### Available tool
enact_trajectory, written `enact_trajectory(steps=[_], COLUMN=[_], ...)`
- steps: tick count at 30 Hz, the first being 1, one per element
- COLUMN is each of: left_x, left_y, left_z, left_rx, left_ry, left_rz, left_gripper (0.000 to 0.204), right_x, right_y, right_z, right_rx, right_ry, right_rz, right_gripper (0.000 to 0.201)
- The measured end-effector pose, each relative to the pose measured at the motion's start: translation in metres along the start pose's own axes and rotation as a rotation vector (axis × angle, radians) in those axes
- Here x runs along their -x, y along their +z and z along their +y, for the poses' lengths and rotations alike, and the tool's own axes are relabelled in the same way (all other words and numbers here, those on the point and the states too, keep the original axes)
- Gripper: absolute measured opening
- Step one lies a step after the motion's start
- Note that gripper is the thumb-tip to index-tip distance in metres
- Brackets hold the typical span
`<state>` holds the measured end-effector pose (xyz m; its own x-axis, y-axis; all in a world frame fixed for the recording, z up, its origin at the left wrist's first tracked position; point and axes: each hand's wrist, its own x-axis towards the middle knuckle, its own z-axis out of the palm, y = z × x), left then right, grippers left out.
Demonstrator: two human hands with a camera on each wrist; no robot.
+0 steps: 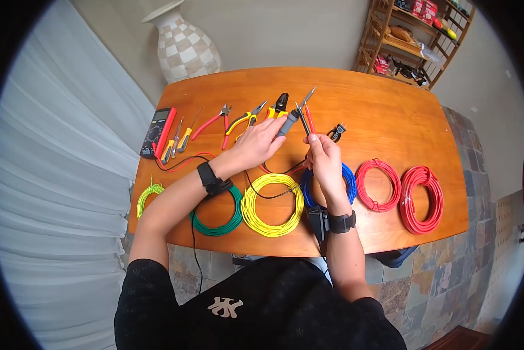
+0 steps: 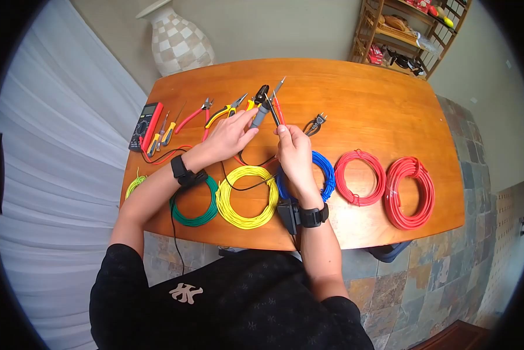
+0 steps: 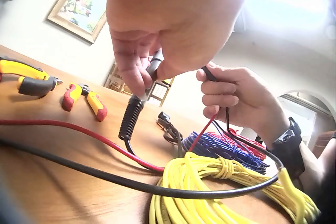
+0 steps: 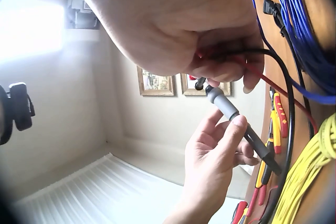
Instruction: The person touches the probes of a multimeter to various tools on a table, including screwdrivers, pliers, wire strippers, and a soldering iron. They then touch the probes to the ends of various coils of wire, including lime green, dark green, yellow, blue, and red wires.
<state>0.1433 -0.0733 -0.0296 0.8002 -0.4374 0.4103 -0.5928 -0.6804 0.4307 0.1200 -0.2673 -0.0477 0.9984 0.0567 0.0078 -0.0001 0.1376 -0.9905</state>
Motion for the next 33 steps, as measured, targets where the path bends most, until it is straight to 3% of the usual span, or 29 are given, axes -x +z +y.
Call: enact_trajectory(steps=[3,14,23,29,33], left_x=[0.000,0.004,0.002,0.005,-0.007], left_y=[0.001,0.003,0.007,0.007,0.008], left_z=[0.004,0.001,-0.003,-0.001,-0.004], left_rx=[-0.013,-0.034,0.005,-0.008,0.025], left_ry=[0.002,0.011,0.002,0.008,-0.009], left_rz=[-0.029,-0.009,0.012,-0.013,-0.012], left_gripper=[0.047,0.044,0.044,0.044,0.044], right_x=[-0.003,0.000,0.003,-0.002,0.000], right_y=[-0.003,-0.004,-0.001,-0.003,-0.003], right_z=[0.005,-0.009,-0.008,-0.003,-0.006], right_rx=[0.033,-0.218,-0.275,-0.182,-0.275], right_ry=[-0.055,0.114,0.012,0.067,0.045], right_rz=[0.023,-0.027,-0.095,0.020,-0.027], right_gripper=[0.027,0.025,0.023,0.024,0.024])
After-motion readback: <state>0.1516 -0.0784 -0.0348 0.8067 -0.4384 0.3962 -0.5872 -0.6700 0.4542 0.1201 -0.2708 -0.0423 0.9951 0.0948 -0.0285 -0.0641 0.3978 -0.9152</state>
